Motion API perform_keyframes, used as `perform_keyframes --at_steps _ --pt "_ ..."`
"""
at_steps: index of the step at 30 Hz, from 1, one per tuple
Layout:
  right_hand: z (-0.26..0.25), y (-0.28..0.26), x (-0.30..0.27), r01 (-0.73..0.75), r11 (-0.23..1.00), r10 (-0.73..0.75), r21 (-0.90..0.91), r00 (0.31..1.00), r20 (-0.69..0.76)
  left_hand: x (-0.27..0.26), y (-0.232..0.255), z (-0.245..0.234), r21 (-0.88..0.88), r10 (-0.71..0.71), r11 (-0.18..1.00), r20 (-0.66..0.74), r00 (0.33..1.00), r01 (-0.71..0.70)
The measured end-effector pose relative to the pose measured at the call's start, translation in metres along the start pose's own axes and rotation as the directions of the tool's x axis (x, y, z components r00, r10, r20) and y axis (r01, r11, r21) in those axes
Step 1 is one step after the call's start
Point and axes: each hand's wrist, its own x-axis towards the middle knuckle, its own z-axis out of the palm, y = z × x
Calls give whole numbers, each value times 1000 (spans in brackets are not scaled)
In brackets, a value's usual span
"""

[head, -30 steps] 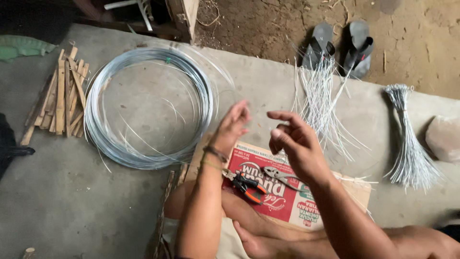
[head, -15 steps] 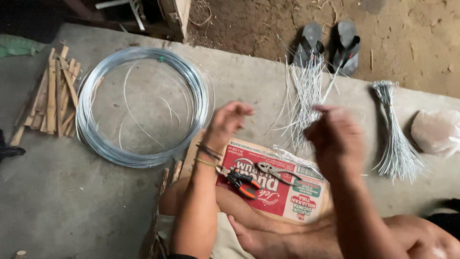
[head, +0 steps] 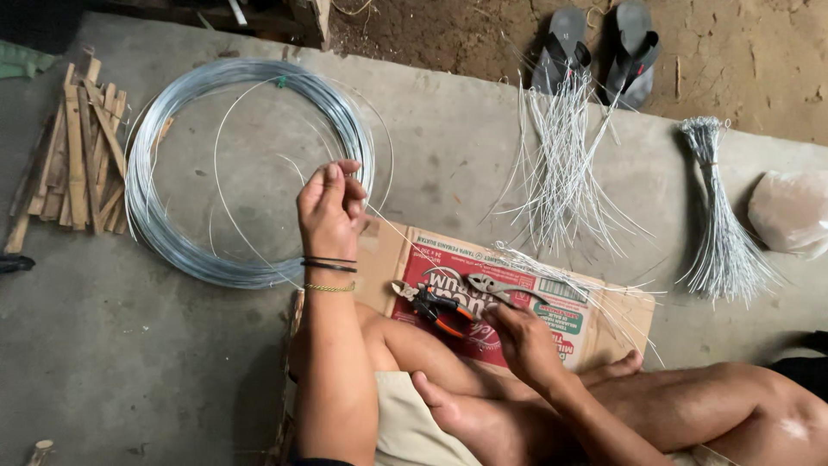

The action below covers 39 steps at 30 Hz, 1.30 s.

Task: The person sits on the floor and repeatedly cuts lengths of wire from a coil using pliers, then bends each piece into a loop at one end. The finished wire pieces are placed in a pile on the floor.

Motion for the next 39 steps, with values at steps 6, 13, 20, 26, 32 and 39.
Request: perform_keyframes --at_steps 6,13,20,26,32,39 --pt "-8 53 -34 -437 899 404 14 843 355 0 -15 17 51 134 990 -6 991 -134" --pt "-80 41 -16 -596 732 471 329 792 388 -19 -31 39 109 57 991 213 975 -82" --pt "-147 -34 20 4 941 65 337 979 -193 -111 -129 116 345 -373 924 704 605 167" --pt "-137 -42 38 141 981 -144 136 989 14 -130 -177 123 591 -410 762 757 508 -266" --pt "-127 -10 16 -68 909 200 411 937 -287 -68 -160 104 841 -295 322 525 799 -434" --pt "-127 -2 1 -210 875 367 436 876 -313 -46 -146 97 911 -336 -4 388 858 -413"
